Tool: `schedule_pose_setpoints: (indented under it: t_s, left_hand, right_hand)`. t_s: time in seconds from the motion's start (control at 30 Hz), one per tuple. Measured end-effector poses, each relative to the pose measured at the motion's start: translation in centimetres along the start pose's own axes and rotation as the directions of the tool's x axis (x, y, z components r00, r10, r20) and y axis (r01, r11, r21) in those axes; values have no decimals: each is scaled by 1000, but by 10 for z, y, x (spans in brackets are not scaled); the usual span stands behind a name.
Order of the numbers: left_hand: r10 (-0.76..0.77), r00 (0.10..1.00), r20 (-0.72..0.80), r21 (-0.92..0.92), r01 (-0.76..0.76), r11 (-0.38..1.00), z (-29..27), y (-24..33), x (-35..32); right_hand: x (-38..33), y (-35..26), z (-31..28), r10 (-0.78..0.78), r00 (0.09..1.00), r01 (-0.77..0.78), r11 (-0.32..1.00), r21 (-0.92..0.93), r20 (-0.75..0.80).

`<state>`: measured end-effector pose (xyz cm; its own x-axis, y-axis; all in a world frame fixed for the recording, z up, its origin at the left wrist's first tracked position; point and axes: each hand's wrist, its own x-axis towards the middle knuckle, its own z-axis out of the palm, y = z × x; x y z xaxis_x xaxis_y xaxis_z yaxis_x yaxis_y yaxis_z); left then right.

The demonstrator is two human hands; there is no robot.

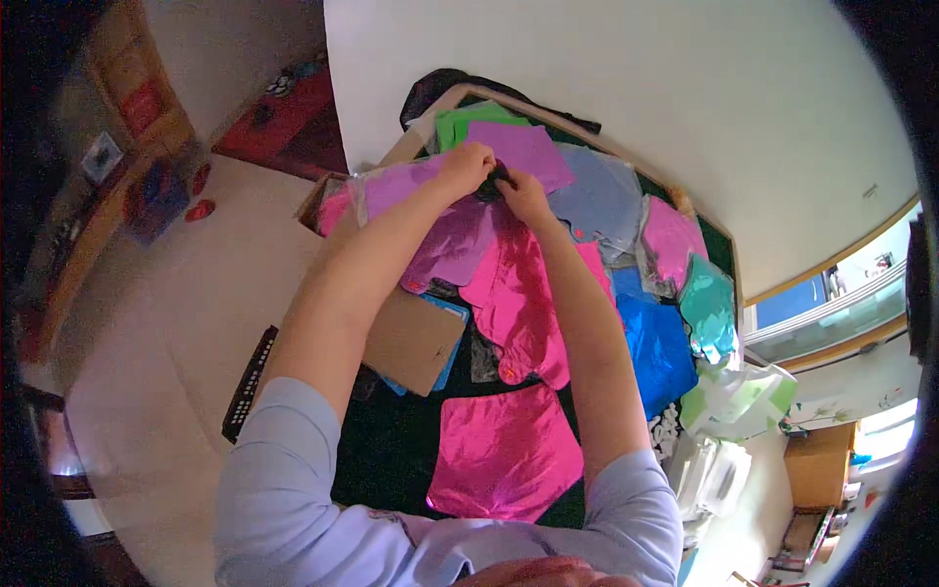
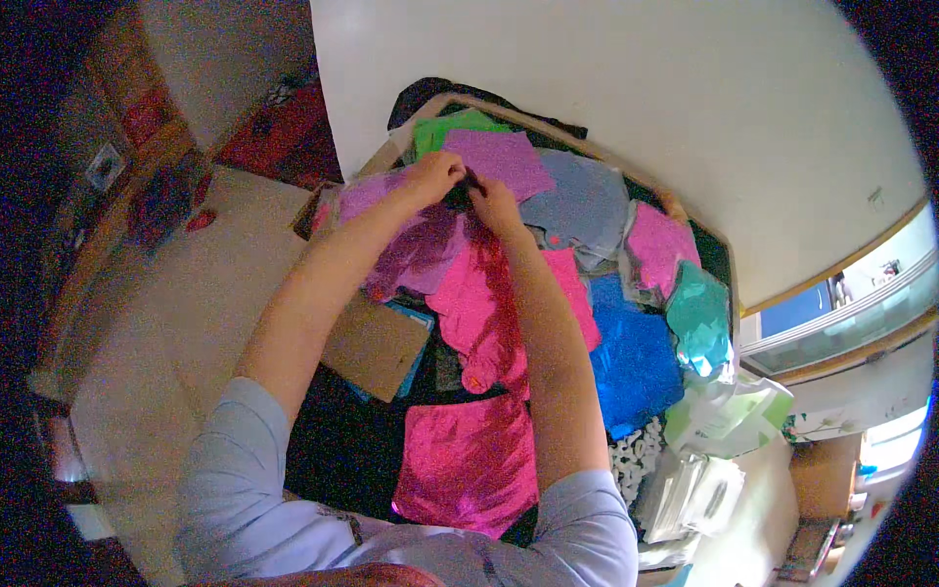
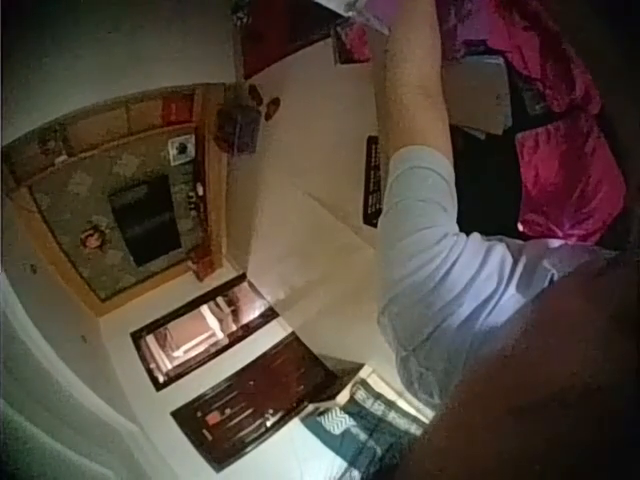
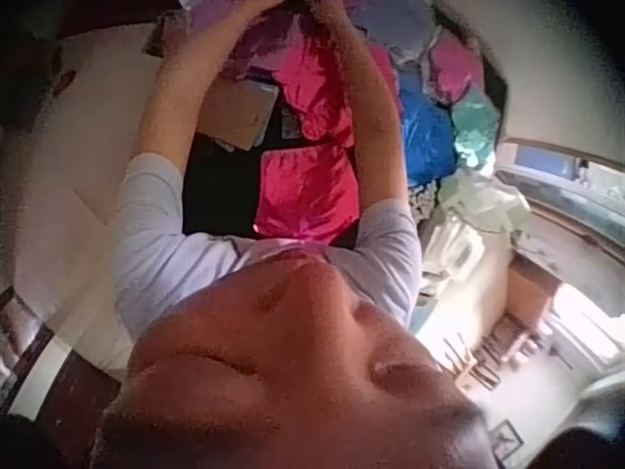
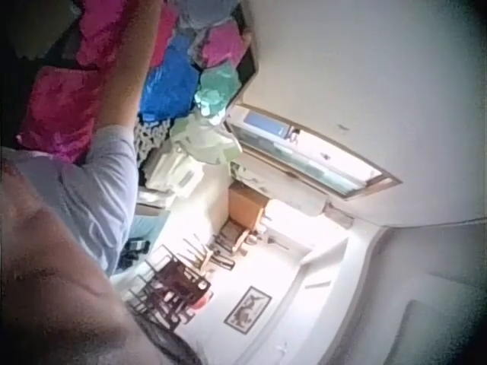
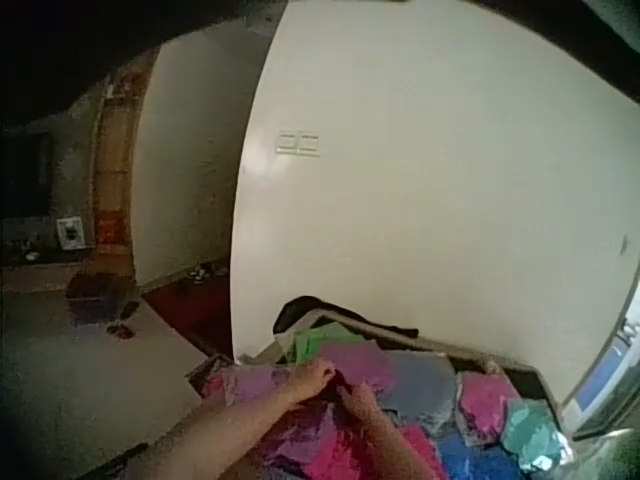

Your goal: Folding and organizing colorful plastic sheets on a desk into stacks or bags.

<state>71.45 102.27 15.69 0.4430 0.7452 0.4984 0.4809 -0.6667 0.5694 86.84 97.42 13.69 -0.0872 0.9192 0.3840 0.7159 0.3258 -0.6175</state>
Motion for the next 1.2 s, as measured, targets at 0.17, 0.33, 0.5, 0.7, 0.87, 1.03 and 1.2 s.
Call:
schedule_pose_setpoints:
  t_s: [0.17, 0.33, 0.5, 0.7, 0.87, 1.03, 1.2]
  left_hand:
    - [-19, 996, -90, 187, 36, 982, 3, 15, -5]
    - [231, 951, 204, 768, -302, 565, 12, 25, -19]
    - [-130, 958, 255, 620, -58, 782, 27, -3, -30]
    - [-182, 925, 333, 551, -34, 834, 46, 64, -25]
    - [-269, 885, 381, 590, -9, 807, 58, 136, -22]
    - [69, 931, 359, 577, -279, 768, 103, 246, -11]
    - [506, 810, 296, 228, -574, 786, 166, 293, -11]
  right_hand:
    - [10, 7, 2, 32, 980, -42, 998, -50, -198]
    - [24, -6, -29, 61, 919, -29, 996, 87, -390]
    - [34, -80, -131, 139, 880, 5, 954, 301, -454]
    - [-31, -40, -349, 237, 772, -35, 942, 333, -589]
    - [-121, 5, -452, 175, 840, -428, 795, -429, -513]
    - [-173, 22, -496, 119, 814, -408, 815, -413, -568]
    - [-175, 30, -445, -137, 916, -13, 928, -371, -376]
